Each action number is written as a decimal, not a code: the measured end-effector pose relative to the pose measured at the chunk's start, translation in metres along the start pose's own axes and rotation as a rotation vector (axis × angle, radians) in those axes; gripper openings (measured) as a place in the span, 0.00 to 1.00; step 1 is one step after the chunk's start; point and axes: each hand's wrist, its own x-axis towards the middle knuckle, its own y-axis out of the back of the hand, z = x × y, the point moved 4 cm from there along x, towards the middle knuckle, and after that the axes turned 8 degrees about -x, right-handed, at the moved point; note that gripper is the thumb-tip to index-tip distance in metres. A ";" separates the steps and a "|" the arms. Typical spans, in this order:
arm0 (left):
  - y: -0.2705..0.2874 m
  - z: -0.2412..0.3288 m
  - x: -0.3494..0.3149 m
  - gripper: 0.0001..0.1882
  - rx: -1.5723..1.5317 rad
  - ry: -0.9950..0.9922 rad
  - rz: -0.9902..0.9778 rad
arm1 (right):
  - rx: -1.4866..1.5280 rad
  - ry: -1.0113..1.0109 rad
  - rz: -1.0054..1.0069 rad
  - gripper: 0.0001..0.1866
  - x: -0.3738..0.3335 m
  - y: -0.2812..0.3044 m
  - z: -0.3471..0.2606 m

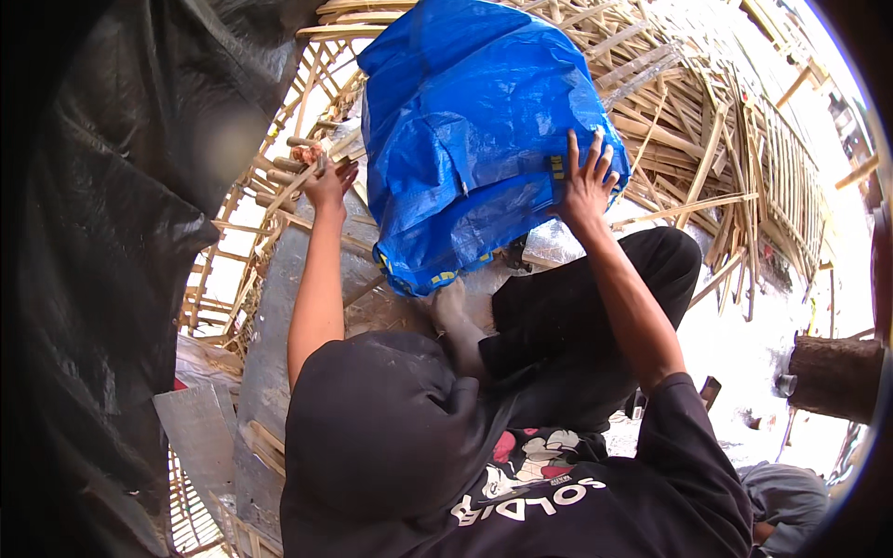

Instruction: The person trims bamboo strips using a folding knife, spreads a blue bag over their lap, and continues whittling bamboo strips.

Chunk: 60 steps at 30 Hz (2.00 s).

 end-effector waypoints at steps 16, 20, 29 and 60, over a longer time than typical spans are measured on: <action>-0.077 0.073 -0.179 0.18 0.971 -0.900 -0.438 | 0.732 0.151 -0.052 0.10 0.075 0.085 0.084; -0.088 0.116 -0.210 0.18 0.750 -0.583 -0.492 | 0.639 0.131 0.259 0.14 0.032 0.189 0.122; -0.160 0.174 -0.285 0.35 0.796 -1.286 -0.456 | 0.287 0.854 0.515 0.21 -0.004 0.319 0.071; -0.101 0.209 -0.355 0.22 0.955 -1.427 -0.977 | 1.191 0.342 -0.160 0.16 -0.110 0.230 0.156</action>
